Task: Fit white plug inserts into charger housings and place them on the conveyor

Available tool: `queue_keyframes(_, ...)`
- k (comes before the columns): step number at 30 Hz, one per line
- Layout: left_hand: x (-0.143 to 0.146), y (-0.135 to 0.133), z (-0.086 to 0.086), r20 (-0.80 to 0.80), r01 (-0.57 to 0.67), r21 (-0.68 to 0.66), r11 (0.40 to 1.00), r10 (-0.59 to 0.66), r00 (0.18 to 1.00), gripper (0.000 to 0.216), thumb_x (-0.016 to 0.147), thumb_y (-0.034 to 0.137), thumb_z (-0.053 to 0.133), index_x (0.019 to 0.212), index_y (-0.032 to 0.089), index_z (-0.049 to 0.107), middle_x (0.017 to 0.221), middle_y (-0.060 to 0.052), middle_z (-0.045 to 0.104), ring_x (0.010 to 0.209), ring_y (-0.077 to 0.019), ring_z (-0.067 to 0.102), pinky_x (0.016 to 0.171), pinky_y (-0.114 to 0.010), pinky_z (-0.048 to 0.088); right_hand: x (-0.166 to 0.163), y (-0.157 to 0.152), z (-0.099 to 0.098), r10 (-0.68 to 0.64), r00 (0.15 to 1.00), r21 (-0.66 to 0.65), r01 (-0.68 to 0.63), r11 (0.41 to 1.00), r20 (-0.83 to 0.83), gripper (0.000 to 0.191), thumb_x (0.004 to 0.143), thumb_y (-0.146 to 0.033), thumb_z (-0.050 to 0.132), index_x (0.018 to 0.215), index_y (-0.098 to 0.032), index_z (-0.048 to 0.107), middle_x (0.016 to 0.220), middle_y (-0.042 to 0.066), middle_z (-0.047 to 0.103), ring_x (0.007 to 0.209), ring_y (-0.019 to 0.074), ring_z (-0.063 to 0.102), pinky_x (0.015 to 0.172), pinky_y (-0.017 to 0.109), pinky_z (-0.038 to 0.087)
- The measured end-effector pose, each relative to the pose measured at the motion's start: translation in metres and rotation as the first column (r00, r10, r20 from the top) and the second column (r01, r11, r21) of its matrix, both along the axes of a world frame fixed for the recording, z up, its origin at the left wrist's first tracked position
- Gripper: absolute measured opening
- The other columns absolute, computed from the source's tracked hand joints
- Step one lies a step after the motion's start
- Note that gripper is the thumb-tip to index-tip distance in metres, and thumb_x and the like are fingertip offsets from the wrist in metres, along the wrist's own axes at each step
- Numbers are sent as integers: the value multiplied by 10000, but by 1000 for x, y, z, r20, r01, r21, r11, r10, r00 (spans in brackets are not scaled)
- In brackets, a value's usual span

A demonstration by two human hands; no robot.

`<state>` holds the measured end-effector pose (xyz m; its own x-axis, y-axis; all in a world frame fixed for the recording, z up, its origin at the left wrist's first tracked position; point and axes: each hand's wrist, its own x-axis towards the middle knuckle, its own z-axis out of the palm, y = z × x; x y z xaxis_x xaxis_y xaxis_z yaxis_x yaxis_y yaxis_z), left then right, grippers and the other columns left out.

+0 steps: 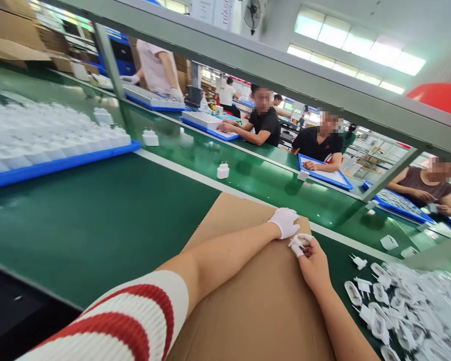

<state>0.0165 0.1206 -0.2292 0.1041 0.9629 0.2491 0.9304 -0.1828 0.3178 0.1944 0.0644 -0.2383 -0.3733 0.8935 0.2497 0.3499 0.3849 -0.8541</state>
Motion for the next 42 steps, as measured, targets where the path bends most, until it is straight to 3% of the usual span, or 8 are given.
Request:
queue_keyframes(2,0,0,-2,10,-3,-2,1000,3,1000,409,936,412,600,1247,199,759,1331,-113,704,1261,-300,623,1133,-427,456,0,-2,2,-15,999,10,15,1000,-33,359,840,-451,702,1103,-206,714,1003,77,720,830,215,662,792,359,548)
queue_keyframes(6,-1,2,-5,29,-12,-8,1000,12,999,451,937,404,600,1321,211,734,1398,-114,677,1321,-313,595,1169,-434,433,4,-6,16,-55,998,151,52,987,16,277,907,-436,654,1041,-218,758,935,56,642,776,182,610,711,314,507)
queue_keyframes(13,-5,6,-13,29,-5,-34,999,6,1000,478,952,381,554,1364,200,713,1503,-121,612,1399,-327,550,1214,-458,398,9,-21,42,-176,937,292,85,953,302,172,956,-226,558,1056,-193,694,1013,69,598,850,184,582,766,307,491)
queue_keyframes(16,-8,9,-17,21,-17,-49,999,18,1000,508,957,407,538,1383,181,699,1515,-121,603,1412,-324,541,1226,-444,387,8,-24,44,-183,848,281,42,959,498,166,887,-130,582,1027,-188,650,1098,83,599,956,205,586,817,308,485)
queue_keyframes(20,-12,13,-21,-24,-2,-50,999,1,1000,539,965,428,504,1407,174,679,1519,-119,599,1422,-324,531,1219,-449,397,7,-24,40,-66,734,145,-45,988,676,180,883,-142,611,1057,-184,630,1151,87,613,1033,235,595,766,307,472)
queue_keyframes(24,-13,13,-21,-24,7,-31,999,-7,1000,527,955,430,514,1381,176,693,1496,-119,620,1403,-325,549,1208,-458,415,8,-23,39,-36,713,99,-47,994,700,166,924,-168,595,1085,-186,626,1181,84,612,1040,235,609,747,309,472)
queue_keyframes(42,-14,16,-25,-24,9,2,1000,-9,1000,503,944,429,519,1341,192,716,1470,-119,641,1379,-318,572,1192,-445,431,8,-25,40,-39,713,123,-66,990,700,217,925,-153,618,1139,-184,614,1208,95,612,1065,235,623,776,303,487)
